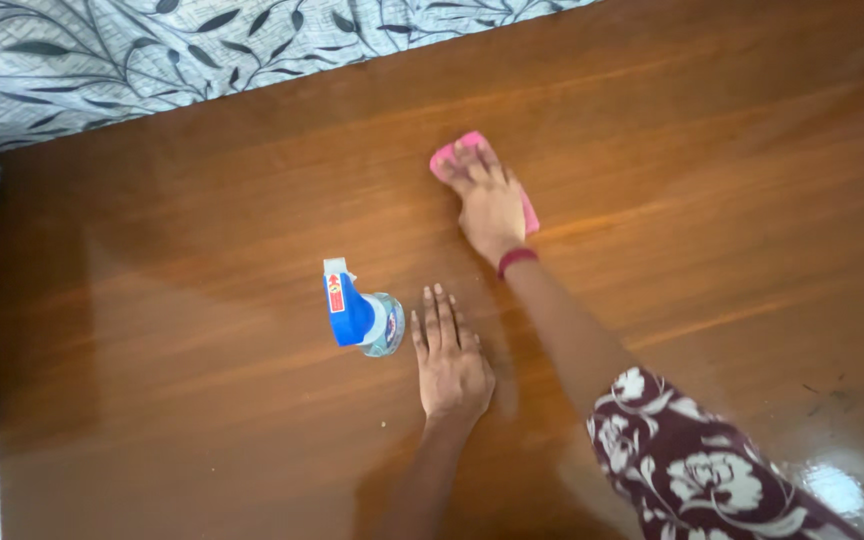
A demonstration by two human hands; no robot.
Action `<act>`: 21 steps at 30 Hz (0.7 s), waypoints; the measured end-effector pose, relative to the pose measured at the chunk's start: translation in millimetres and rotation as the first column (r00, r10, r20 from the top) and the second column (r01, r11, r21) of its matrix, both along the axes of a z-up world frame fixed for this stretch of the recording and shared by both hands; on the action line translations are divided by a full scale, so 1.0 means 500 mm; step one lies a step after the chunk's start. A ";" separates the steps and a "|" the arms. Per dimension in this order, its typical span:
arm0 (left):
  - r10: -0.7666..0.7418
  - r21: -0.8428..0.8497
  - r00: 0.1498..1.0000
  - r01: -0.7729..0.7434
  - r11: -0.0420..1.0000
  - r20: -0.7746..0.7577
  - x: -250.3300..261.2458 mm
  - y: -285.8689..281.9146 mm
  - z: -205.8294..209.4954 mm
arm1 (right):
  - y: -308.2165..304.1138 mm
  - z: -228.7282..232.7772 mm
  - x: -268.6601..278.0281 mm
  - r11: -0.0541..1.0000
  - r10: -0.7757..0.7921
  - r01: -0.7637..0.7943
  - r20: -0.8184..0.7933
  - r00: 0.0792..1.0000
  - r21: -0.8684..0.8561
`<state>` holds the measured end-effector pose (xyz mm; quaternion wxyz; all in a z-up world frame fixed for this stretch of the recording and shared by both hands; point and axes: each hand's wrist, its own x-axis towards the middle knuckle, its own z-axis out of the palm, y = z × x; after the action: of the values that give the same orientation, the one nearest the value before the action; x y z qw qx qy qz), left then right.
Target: The person wipes the top surface and the front drawer of a wooden desk with a cloth and a spray cleaner.
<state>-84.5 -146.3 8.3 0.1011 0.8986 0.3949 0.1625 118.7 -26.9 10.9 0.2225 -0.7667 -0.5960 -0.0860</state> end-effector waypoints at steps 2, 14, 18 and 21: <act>0.000 -0.019 1.000 0.000 1.000 0.015 -0.002 0.000 0.001 | -0.054 0.005 -0.038 0.999 0.003 -0.004 -0.013 1.000 -0.037; -0.061 -0.011 0.923 0.070 0.997 0.380 -0.044 0.005 -0.050 | -0.386 0.006 -0.208 0.999 0.003 -0.007 -0.071 0.997 -0.052; -0.152 0.007 0.956 0.155 0.988 0.252 -0.087 -0.016 -0.062 | -0.469 0.009 -0.251 0.993 -0.046 0.035 -0.093 0.995 -0.109; -0.232 0.039 0.953 0.229 0.973 0.197 -0.124 -0.032 -0.061 | -0.537 0.013 -0.290 0.995 -0.075 0.069 -0.076 0.994 -0.073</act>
<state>-146.6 -162.4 -22.2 0.1516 0.9182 0.2741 0.2424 -26.1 -295.4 17.6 0.2154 -0.7980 -0.5612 -0.0424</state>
